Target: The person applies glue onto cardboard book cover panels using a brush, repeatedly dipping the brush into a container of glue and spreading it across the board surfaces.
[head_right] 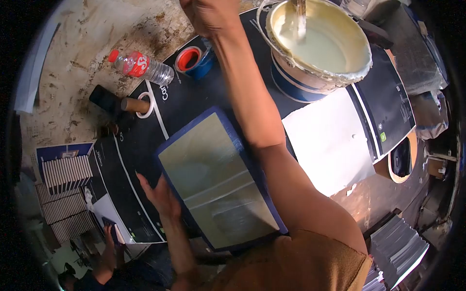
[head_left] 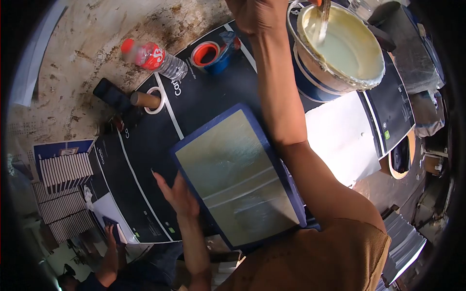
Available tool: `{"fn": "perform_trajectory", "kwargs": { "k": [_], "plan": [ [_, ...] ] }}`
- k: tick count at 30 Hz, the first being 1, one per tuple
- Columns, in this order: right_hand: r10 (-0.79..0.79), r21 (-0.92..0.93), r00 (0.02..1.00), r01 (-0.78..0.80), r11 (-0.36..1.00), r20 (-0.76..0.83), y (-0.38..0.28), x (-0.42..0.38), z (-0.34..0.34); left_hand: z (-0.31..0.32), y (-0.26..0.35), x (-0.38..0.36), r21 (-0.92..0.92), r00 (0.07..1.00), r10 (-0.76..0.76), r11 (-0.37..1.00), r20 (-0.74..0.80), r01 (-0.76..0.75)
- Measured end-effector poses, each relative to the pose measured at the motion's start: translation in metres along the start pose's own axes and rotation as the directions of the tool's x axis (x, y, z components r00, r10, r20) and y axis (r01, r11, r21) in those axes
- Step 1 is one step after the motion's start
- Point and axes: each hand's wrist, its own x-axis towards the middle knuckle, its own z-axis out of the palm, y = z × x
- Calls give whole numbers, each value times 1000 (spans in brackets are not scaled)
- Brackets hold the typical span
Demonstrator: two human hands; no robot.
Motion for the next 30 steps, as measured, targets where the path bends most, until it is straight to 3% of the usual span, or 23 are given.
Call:
{"fn": "perform_trajectory", "kwargs": {
  "k": [4,7,8,9,11,12,13,16,17,18,20,21,22,23,25,28,30],
  "plan": [
    [8,-33,999,-9,999,-40,-5,-2,1,-13,-3,3,-1,994,-19,1000,109,19],
    [-19,-49,998,16,999,-59,-5,0,-2,-4,-2,1,-85,996,-36,995,81,43],
    [-25,-52,997,21,998,-69,-4,0,-2,-9,-5,5,-411,968,-42,900,249,144],
    [-9,-45,999,7,999,-50,-5,-1,-1,-14,-10,9,-666,917,16,692,399,278],
    [2,-50,999,-4,999,-48,-5,-3,3,-21,-15,5,-639,926,8,727,377,254],
    [2,-55,999,-4,998,-43,-7,-3,9,-15,-10,-1,-324,977,-41,940,207,108],
    [31,-63,995,-37,997,-97,-12,-6,17,-9,-8,-6,65,999,-10,998,35,8],
    [58,-79,992,-67,995,-116,-21,-12,23,-12,-26,-42,69,998,-29,997,-58,33],
    [67,-92,992,-77,993,-107,-24,-15,21,-26,-41,-57,-351,990,-64,930,129,106],
    [76,-107,992,-86,991,-102,-26,-17,15,-48,-64,-70,-686,952,-18,690,305,233],
    [83,-106,991,-94,990,-108,-35,-25,19,-62,-86,-105,-684,963,-57,693,263,228],
    [83,-91,990,-94,991,-118,-42,-28,28,-59,-91,-125,-332,991,-124,934,39,130],
    [84,-78,988,-95,992,-130,-49,-33,33,-56,-95,-142,103,978,-91,988,-187,112],
    [61,-114,994,-71,991,-91,-52,-34,37,-54,-97,-154,-29,982,-125,992,-144,122],
    [150,-133,980,-167,977,-130,-75,-57,44,-51,-102,-173,-295,984,-169,944,-50,147],
    [183,-130,978,-195,972,-97,-97,-81,44,-72,-113,-180,-229,982,-165,956,95,183],
    [136,-109,989,-142,984,-59,-105,-93,51,-67,-112,-183,-222,983,-165,959,79,178]
  ]
}}
